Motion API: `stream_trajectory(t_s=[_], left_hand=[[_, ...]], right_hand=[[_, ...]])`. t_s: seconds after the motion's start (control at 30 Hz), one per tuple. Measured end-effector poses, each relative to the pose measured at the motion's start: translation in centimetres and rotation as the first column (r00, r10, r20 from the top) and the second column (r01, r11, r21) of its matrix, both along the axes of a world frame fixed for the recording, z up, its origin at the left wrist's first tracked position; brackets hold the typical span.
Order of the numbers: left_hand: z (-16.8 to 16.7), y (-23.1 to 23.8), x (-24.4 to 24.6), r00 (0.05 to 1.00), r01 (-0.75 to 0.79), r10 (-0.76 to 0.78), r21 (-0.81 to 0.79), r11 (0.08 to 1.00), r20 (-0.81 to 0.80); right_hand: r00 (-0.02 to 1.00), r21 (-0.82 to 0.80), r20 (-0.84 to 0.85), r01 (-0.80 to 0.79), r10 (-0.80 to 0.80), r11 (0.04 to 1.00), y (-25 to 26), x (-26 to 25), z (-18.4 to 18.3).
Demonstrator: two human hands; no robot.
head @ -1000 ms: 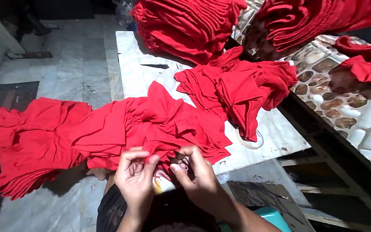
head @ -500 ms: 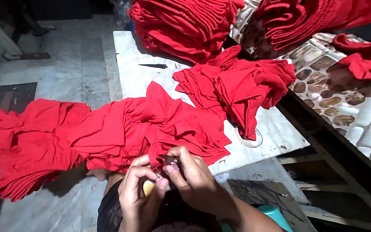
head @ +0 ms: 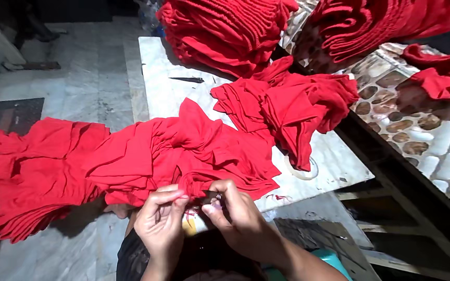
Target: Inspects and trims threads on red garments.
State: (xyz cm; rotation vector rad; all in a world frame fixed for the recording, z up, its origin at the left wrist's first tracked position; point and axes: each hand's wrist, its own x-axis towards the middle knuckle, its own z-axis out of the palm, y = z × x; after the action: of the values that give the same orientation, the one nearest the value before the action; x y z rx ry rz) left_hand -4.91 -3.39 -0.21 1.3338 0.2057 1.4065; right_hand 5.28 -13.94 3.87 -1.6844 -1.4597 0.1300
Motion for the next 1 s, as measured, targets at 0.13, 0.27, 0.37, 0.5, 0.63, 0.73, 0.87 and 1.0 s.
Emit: stream_trajectory(t_s=[0.13,0.27,0.37,0.5,0.63,0.73,0.87,1.0], left_hand=[[0.7,-0.8,-1.1,0.995,0.097,-0.097,-0.049,0.994,-0.012],[0.6,-1.0,-1.7,0.984,0.138,-0.128,0.08,0.987,-0.12],[0.1,-0.9,-1.7,0.98,0.108,-0.07,0.203,0.973,-0.186],[-0.2,-0.7,-1.8,0.981,0.081,-0.03,0.266,0.96,-0.19],[-0.1,-0.9,-1.7,0.982,0.091,-0.086,0.021,0.996,-0.166],[-1.2,-0.6,-0.6,0.938,-0.03,0.024,-0.013,0.999,-0.345],[-1.6,-1.0,-2.5,0.835,-0.114,0.219,0.232,0.966,-0.504],[-1.0,-1.3,-5.9,0.871,0.015,0.125,0.28,0.96,-0.475]], right_hand=[[0.998,-0.016,0.068,0.014,-0.013,1.0,-1.1,-0.6,-1.3],[0.997,-0.004,0.072,0.033,-0.032,0.999,-0.7,-1.0,-0.9],[0.998,0.011,0.064,0.012,-0.013,1.0,0.0,-0.9,-0.2],[0.993,0.001,0.09,0.075,-0.074,0.997,0.3,-0.8,0.3],[0.989,0.09,-0.025,0.146,-0.145,0.985,0.9,-0.4,0.9],[0.998,0.106,-0.037,0.05,-0.046,0.993,2.1,0.2,0.9],[0.996,0.014,0.075,-0.048,0.047,0.999,1.4,1.5,1.1],[0.958,-0.047,0.266,-0.103,0.111,0.994,-1.5,3.7,0.7]])
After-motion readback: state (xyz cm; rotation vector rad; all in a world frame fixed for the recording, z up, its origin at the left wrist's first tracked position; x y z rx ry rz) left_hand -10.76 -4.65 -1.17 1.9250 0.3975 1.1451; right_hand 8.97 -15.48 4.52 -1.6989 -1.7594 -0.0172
